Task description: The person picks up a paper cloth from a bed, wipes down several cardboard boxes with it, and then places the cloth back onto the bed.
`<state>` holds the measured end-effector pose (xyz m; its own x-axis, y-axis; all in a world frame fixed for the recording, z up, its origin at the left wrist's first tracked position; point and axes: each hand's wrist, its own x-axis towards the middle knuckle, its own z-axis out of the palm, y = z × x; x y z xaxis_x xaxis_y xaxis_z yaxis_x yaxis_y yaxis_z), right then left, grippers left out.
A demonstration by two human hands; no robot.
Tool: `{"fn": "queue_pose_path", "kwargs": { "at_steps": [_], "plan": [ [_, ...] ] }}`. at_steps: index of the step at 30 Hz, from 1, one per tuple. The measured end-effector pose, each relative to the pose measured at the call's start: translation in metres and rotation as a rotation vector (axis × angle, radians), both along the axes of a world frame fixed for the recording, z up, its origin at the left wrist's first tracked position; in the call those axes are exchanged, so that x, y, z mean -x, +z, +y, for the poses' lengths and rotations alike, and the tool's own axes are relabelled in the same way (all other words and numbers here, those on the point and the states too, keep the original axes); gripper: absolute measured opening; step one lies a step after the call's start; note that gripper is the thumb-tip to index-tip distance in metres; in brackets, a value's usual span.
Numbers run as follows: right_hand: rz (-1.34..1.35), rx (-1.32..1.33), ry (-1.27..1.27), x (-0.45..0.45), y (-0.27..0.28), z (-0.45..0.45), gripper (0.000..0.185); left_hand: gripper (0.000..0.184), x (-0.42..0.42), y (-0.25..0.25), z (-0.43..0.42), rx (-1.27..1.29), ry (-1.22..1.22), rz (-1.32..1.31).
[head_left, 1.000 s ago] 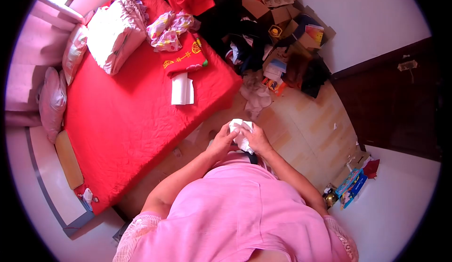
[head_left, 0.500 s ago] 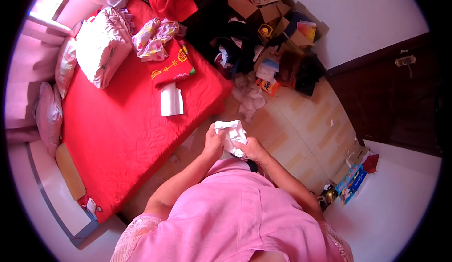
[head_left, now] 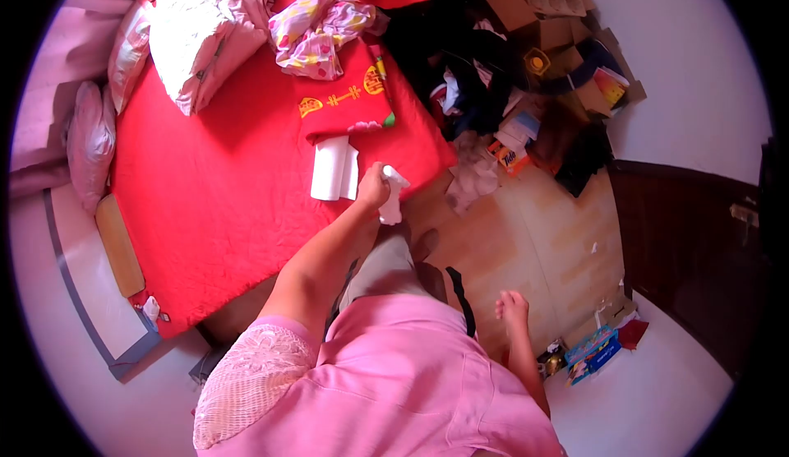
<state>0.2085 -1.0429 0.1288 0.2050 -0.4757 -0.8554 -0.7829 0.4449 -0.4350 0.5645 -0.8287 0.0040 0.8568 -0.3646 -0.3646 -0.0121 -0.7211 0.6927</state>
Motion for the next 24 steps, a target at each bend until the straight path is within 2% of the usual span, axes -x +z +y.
{"fn": "queue_pose_path", "kwargs": {
  "at_steps": [1,3,6,9,12,14,15,18,21,24],
  "plan": [
    [0.051,-0.005,-0.006,-0.006,-0.007,-0.002,0.013,0.028,-0.024,0.001,0.001,-0.182,-0.16,0.032],
    [0.084,-0.022,-0.024,0.007,-0.017,0.002,0.014,0.03,-0.043,0.016,-0.003,-0.326,-0.238,0.045],
    [0.121,-0.046,-0.061,0.013,-0.029,0.012,0.014,0.031,-0.055,0.007,-0.002,-0.422,-0.302,-0.22],
    [0.086,-0.118,-0.1,0.003,-0.032,0.022,0.011,0.035,-0.063,-0.003,0.006,-0.579,-0.348,-0.174],
    [0.072,-0.136,-0.084,-0.015,-0.029,0.023,0.012,0.034,-0.07,-0.012,0.02,-0.595,-0.381,-0.189],
    [0.04,-0.129,-0.092,-0.025,-0.025,0.022,0.012,0.03,-0.075,-0.017,0.03,-0.549,-0.24,-0.273],
    [0.045,-0.12,-0.095,-0.028,-0.022,0.02,0.012,0.026,-0.08,-0.019,0.035,-0.563,-0.248,-0.331],
    [0.052,-0.099,-0.1,-0.036,-0.021,0.012,0.012,0.016,-0.09,-0.01,0.036,-0.75,-0.291,-0.337],
    [0.04,-0.087,-0.124,-0.027,-0.031,0.008,0.013,0.02,-0.085,-0.005,0.028,-0.807,-0.326,-0.29],
    [0.083,-0.098,-0.116,-0.021,-0.032,0.006,0.013,0.024,-0.08,0.008,0.021,-0.729,-0.321,-0.314]
  ]
}}
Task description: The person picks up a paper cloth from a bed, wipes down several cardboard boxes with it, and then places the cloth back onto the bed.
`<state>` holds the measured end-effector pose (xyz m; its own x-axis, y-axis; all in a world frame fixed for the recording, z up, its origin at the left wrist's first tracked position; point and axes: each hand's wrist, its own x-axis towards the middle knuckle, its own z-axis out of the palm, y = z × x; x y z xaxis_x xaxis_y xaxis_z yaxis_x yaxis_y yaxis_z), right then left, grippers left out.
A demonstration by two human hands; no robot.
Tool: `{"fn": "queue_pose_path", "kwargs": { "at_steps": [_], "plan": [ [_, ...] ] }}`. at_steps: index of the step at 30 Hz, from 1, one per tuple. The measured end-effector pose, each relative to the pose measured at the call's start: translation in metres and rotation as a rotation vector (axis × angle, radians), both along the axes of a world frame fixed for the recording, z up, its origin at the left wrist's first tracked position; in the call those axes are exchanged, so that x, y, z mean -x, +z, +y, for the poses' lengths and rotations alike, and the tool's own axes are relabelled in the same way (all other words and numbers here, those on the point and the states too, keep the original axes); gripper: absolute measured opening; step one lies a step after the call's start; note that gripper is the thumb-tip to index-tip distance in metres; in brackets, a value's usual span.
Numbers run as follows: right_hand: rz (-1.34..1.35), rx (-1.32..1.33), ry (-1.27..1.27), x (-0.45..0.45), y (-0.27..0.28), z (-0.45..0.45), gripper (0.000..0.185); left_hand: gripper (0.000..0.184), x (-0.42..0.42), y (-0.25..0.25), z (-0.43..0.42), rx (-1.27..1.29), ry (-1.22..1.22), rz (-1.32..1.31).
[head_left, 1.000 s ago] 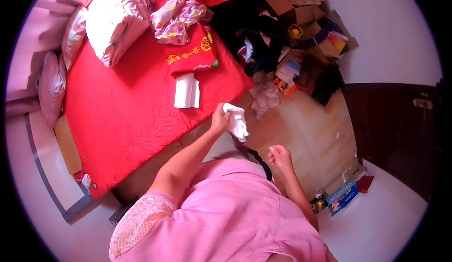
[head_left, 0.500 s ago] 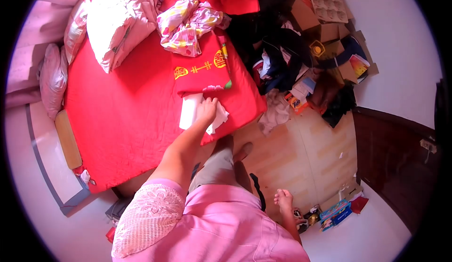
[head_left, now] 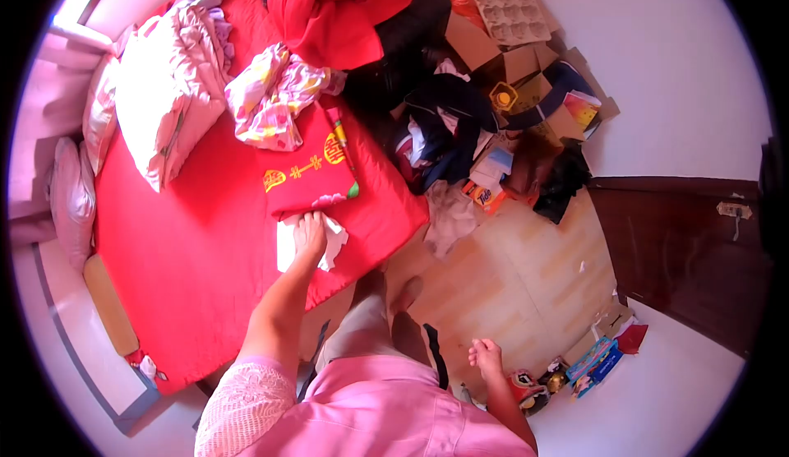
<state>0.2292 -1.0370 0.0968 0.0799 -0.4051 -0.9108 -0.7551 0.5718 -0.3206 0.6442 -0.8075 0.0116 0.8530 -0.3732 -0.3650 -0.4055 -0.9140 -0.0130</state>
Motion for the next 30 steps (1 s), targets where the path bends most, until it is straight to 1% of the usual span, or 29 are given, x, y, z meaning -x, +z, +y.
{"fn": "queue_pose_path", "kwargs": {
  "at_steps": [3,5,7,9,11,13,15,16,19,20,24,27,29,30],
  "plan": [
    [-0.014,0.013,-0.024,0.007,0.002,0.001,0.015,0.036,0.009,0.019,-0.001,0.123,0.097,0.024],
    [-0.01,0.022,-0.033,0.013,0.002,0.002,0.015,0.043,0.022,0.016,0.007,0.283,0.042,-0.131],
    [-0.009,0.038,-0.05,0.017,0.006,0.002,0.015,0.041,0.035,0.019,0.013,0.316,-0.057,-0.113],
    [-0.018,0.053,-0.062,0.018,0.01,0.0,0.015,0.041,0.052,0.03,0.015,0.227,-0.084,0.069],
    [-0.046,0.083,-0.085,0.02,0.012,-0.002,0.015,0.038,0.068,0.036,0.017,0.279,-0.164,0.13],
    [-0.069,0.109,-0.105,0.021,0.02,-0.002,0.016,0.037,0.079,0.038,0.021,0.274,-0.233,0.2],
    [-0.085,0.128,-0.113,0.02,0.034,-0.002,0.016,0.036,0.084,0.046,0.022,0.157,-0.238,0.357],
    [-0.098,0.133,-0.124,0.024,0.036,0.002,0.016,0.038,0.087,0.039,0.029,0.151,-0.216,0.387],
    [-0.143,0.151,-0.125,0.039,0.033,0.004,0.017,0.041,0.083,0.042,0.04,0.014,-0.235,0.621],
    [-0.154,0.154,-0.108,0.045,0.031,0.005,0.017,0.042,0.083,0.048,0.044,0.052,-0.196,0.638],
    [-0.116,0.078,-0.131,0.072,0.025,0.001,0.021,0.042,0.089,0.058,0.056,0.104,-0.087,0.601],
    [-0.109,0.072,-0.136,0.088,0.019,-0.019,0.02,0.04,0.101,0.064,0.052,0.07,-0.002,0.572],
    [-0.132,0.074,-0.13,0.111,-0.002,-0.037,0.019,0.037,0.114,0.064,0.046,0.043,-0.039,0.499],
    [-0.153,0.105,-0.097,0.122,-0.01,-0.049,0.019,0.037,0.121,0.058,0.045,0.085,-0.052,0.498]
  ]
}}
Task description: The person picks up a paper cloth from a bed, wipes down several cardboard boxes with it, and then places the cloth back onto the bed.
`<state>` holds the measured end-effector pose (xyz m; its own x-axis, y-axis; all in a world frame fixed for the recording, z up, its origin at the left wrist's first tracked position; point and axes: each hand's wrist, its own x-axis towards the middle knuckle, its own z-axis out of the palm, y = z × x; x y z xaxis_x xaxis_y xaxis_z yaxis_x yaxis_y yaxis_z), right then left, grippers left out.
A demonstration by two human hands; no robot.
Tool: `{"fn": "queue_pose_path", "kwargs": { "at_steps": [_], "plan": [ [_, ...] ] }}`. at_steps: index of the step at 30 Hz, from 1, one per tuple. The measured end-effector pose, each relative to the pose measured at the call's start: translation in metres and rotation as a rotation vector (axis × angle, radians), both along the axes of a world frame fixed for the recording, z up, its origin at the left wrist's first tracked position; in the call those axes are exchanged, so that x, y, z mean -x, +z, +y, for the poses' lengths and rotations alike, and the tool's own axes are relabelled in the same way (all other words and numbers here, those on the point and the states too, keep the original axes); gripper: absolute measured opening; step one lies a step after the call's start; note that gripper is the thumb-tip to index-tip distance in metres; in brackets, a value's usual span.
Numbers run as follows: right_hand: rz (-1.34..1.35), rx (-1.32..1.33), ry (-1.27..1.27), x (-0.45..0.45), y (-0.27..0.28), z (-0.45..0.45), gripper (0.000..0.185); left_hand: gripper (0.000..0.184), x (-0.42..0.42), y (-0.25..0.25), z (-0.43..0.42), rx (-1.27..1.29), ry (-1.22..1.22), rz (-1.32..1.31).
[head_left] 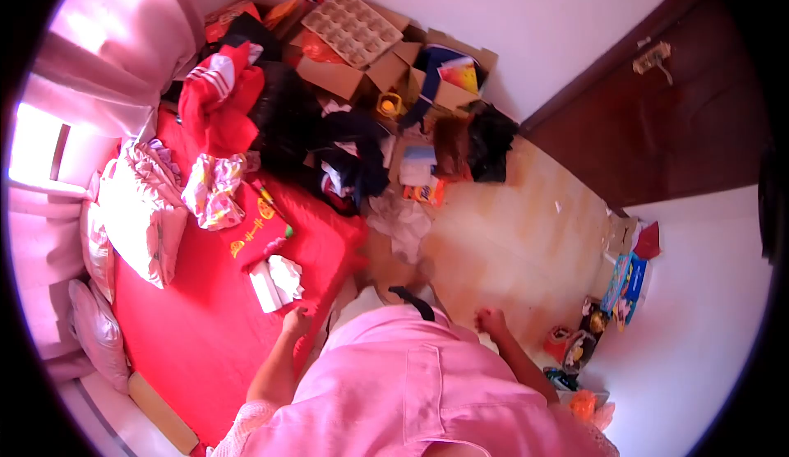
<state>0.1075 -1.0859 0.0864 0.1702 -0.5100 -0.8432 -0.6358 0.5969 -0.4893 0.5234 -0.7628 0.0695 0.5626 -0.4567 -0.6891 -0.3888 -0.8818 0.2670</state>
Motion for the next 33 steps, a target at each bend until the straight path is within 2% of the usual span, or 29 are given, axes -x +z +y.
{"fn": "queue_pose_path", "kwargs": {
  "at_steps": [1,2,3,8,12,15,19,22,25,29,33],
  "plan": [
    [-0.011,0.031,0.026,0.01,-0.003,-0.013,0.019,0.037,0.008,-0.006,-0.002,0.04,-0.008,0.008],
    [-0.026,0.031,-0.042,0.017,0.005,-0.022,0.018,0.036,0.016,-0.003,-0.014,-0.015,0.114,0.125],
    [-0.049,0.043,-0.111,0.02,0.009,-0.038,0.017,0.036,0.027,0.006,-0.03,0.021,0.137,0.095],
    [-0.015,0.079,-0.29,0.065,0.013,-0.079,0.015,0.038,0.06,0.018,-0.091,0.251,-0.046,0.095],
    [0.036,0.007,-0.36,0.097,0.01,-0.083,0.015,0.04,0.072,0.039,-0.132,0.276,0.124,0.198],
    [0.064,-0.053,-0.417,0.109,-0.001,-0.07,0.016,0.039,0.067,0.025,-0.13,0.314,0.222,0.268],
    [0.081,-0.125,-0.388,0.105,-0.008,-0.058,0.018,0.036,0.066,0.036,-0.132,0.257,0.391,0.351],
    [0.03,-0.134,-0.382,0.092,-0.01,-0.06,0.019,0.035,0.059,0.027,-0.123,0.173,0.449,0.379],
    [0.048,-0.098,-0.396,0.067,0.011,-0.078,0.019,0.036,0.051,0.022,-0.13,0.101,0.488,0.413],
    [0.075,-0.084,-0.368,0.055,0.032,-0.094,0.019,0.038,0.026,-0.029,-0.135,0.124,0.522,0.488],
    [0.122,-0.098,-0.383,0.051,0.035,-0.11,0.02,0.038,0.032,0.017,-0.205,0.248,0.628,0.542]
  ]
}}
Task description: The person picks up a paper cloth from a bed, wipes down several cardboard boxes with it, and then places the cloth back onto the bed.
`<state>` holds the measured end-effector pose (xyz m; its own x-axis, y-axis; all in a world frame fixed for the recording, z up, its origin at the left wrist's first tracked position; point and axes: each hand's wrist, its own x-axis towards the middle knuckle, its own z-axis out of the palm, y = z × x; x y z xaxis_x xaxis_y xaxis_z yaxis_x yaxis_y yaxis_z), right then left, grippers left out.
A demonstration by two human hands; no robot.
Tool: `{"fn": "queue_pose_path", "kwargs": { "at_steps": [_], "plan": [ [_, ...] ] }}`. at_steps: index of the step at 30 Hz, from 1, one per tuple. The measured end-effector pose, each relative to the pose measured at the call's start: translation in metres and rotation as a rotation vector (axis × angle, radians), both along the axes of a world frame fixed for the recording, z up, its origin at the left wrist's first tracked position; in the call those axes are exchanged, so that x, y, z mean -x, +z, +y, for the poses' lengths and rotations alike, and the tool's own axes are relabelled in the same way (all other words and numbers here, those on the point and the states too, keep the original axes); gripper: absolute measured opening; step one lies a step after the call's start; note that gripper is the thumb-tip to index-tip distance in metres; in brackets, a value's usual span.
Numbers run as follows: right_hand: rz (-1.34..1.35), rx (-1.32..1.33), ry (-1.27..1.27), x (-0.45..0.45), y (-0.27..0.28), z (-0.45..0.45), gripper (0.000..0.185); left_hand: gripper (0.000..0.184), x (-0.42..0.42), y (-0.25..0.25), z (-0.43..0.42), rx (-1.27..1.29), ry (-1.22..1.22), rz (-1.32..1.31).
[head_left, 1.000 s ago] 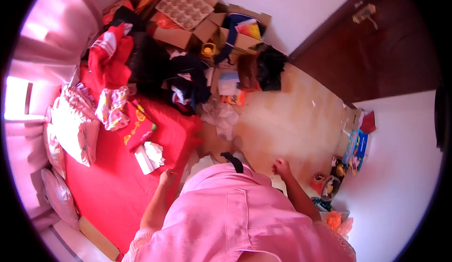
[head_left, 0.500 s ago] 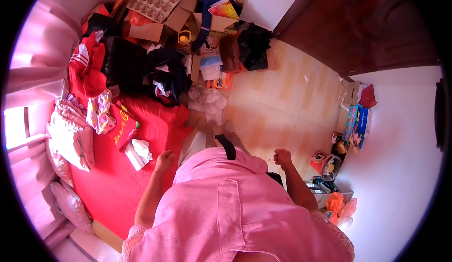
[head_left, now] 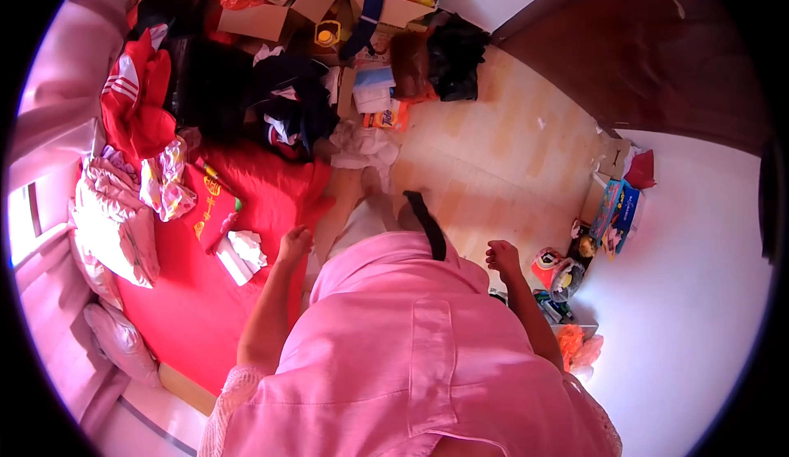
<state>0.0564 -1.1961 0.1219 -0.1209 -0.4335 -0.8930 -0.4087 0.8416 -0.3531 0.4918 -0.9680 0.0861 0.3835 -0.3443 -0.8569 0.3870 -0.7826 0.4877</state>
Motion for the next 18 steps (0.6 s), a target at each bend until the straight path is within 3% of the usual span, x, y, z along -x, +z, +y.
{"fn": "queue_pose_path", "kwargs": {
  "at_steps": [5,10,18],
  "plan": [
    [-0.012,-0.029,0.026,-0.001,0.006,-0.015,0.019,0.033,0.006,-0.009,-0.029,0.048,-0.032,-0.007],
    [-0.014,-0.077,0.087,0.037,-0.007,-0.048,0.019,0.032,0.033,-0.023,-0.036,-0.041,0.152,0.031],
    [-0.034,-0.05,0.277,0.114,-0.052,-0.181,0.015,0.031,0.172,-0.002,-0.082,-0.156,0.363,0.064]
  ]
}}
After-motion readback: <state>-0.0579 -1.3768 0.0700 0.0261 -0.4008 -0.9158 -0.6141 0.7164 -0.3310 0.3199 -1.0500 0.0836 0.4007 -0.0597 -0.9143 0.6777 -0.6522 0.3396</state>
